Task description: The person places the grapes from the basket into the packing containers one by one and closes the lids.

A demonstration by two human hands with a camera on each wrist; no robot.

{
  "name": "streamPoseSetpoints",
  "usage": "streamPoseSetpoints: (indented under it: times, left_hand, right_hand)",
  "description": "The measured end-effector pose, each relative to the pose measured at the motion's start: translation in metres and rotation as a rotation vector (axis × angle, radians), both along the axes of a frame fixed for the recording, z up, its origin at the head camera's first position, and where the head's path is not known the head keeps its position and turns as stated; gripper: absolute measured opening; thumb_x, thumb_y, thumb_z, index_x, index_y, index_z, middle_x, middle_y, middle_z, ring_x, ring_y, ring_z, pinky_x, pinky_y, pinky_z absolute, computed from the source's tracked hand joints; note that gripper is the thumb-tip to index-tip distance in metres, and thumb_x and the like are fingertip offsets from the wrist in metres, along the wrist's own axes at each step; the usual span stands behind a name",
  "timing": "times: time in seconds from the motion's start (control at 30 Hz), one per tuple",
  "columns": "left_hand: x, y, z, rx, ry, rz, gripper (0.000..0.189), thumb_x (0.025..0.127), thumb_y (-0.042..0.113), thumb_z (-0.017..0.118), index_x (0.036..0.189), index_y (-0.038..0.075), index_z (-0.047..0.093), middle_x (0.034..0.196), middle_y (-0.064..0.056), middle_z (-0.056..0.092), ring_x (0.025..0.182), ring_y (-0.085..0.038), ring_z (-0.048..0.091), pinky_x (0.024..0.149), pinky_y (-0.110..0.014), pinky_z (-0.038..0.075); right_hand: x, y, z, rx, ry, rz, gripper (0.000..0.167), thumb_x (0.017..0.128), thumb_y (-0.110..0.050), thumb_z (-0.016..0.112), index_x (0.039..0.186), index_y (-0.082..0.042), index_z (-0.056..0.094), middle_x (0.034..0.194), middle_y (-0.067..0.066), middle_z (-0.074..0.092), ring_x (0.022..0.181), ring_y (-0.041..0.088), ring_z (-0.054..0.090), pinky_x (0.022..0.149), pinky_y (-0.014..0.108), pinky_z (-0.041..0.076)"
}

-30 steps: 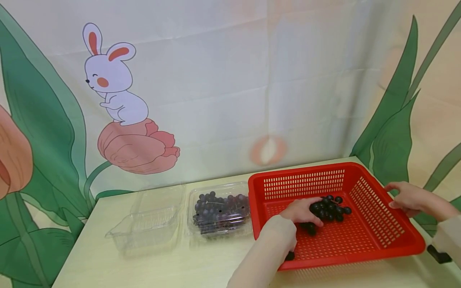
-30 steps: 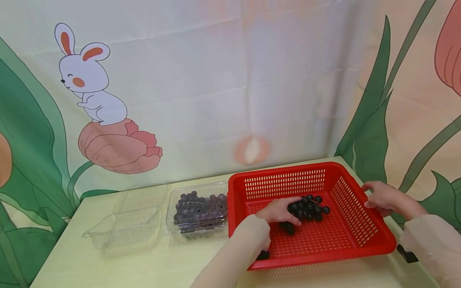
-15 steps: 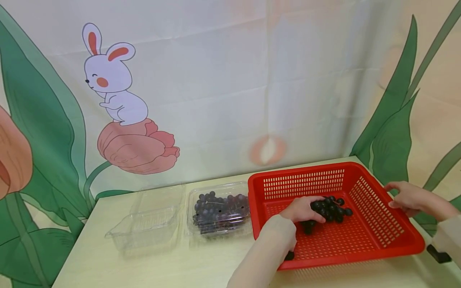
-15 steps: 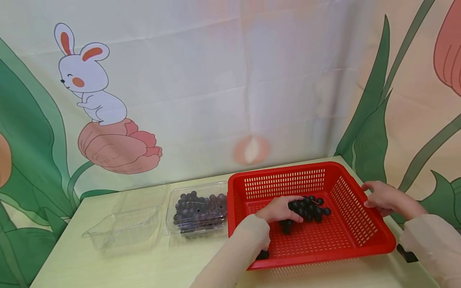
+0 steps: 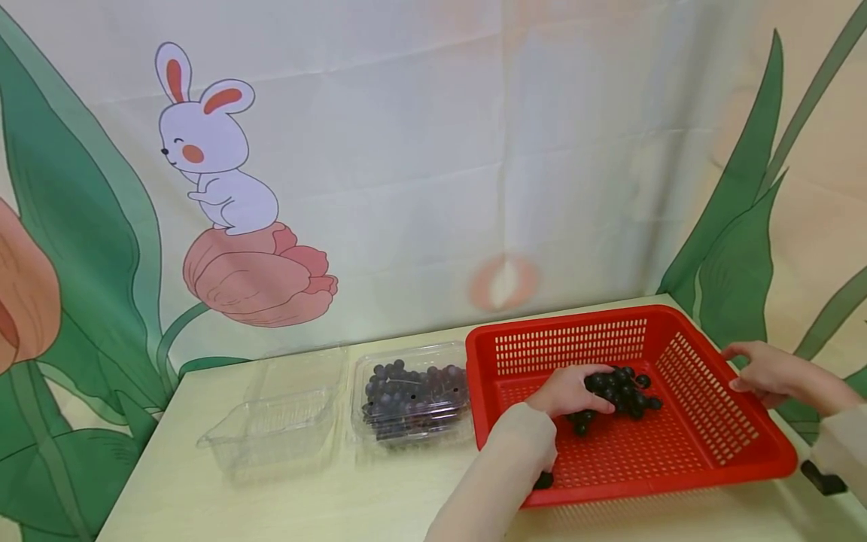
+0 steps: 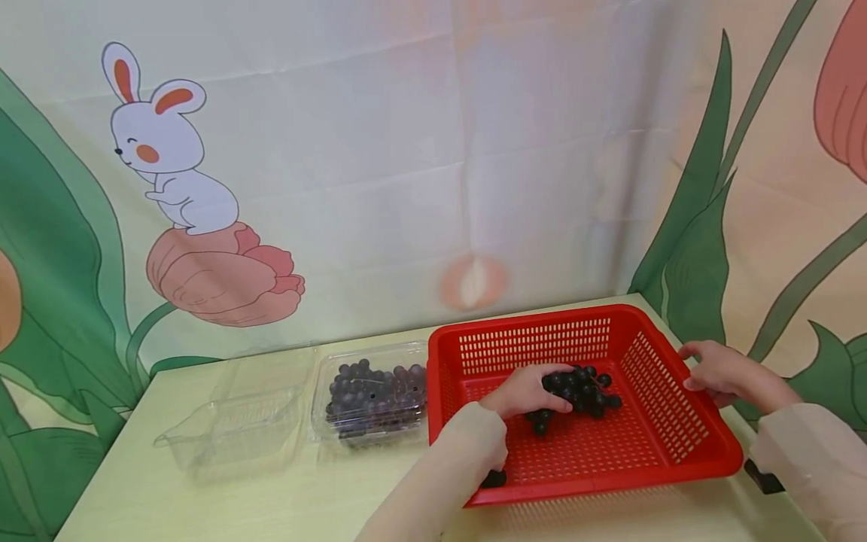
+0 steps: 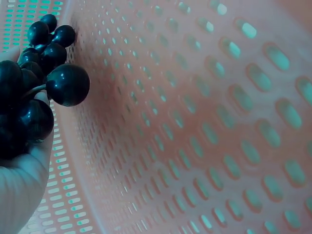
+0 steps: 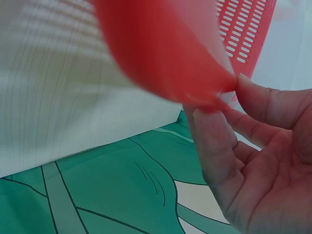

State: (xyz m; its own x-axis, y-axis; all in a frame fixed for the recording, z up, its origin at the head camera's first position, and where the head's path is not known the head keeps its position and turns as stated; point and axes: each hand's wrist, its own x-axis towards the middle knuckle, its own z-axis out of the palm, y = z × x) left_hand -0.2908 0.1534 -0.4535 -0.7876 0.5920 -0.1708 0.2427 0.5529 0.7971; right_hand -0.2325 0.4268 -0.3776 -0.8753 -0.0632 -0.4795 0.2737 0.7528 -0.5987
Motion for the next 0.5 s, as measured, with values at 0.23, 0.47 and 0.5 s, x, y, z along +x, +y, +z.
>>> streamPoseSetpoints:
  times: [0.23,0.47,0.5]
  left_hand:
    - [0.0014,-0.0012,0.0044,0.027,0.015,-0.015,0.047,0.070,0.027,0.073,0.114,0.033,0.058,0.114,0.008,0.056,0.102,-0.007,0.050,0.082,-0.024,0.043]
    - [0.0009,-0.0014,0.0077,0.062,0.033,-0.030,0.042,0.071,0.029,0.072,0.111,0.033,0.059,0.108,0.009,0.059,0.093,-0.006,0.052,0.078,-0.023,0.044]
    - [0.0003,-0.0013,0.0078,0.072,0.033,-0.032,0.042,0.071,0.029,0.072,0.111,0.033,0.059,0.106,0.009,0.059,0.091,-0.005,0.052,0.077,-0.022,0.044]
  right_hand:
    - [-0.0010,-0.0001,-0.0017,-0.015,-0.002,-0.001,0.055,0.084,0.003,0.047,0.126,0.019,0.016,0.077,0.008,0.059,0.054,0.014,0.055,0.054,0.032,0.050]
    - [-0.0019,0.0001,-0.0020,-0.007,0.007,0.000,0.055,0.083,0.003,0.048,0.125,0.020,0.016,0.078,0.010,0.060,0.054,0.015,0.056,0.055,0.033,0.051]
    - [-0.0018,-0.0001,-0.0018,-0.005,0.008,0.001,0.055,0.083,0.003,0.047,0.125,0.019,0.016,0.078,0.010,0.060,0.054,0.015,0.055,0.054,0.033,0.050]
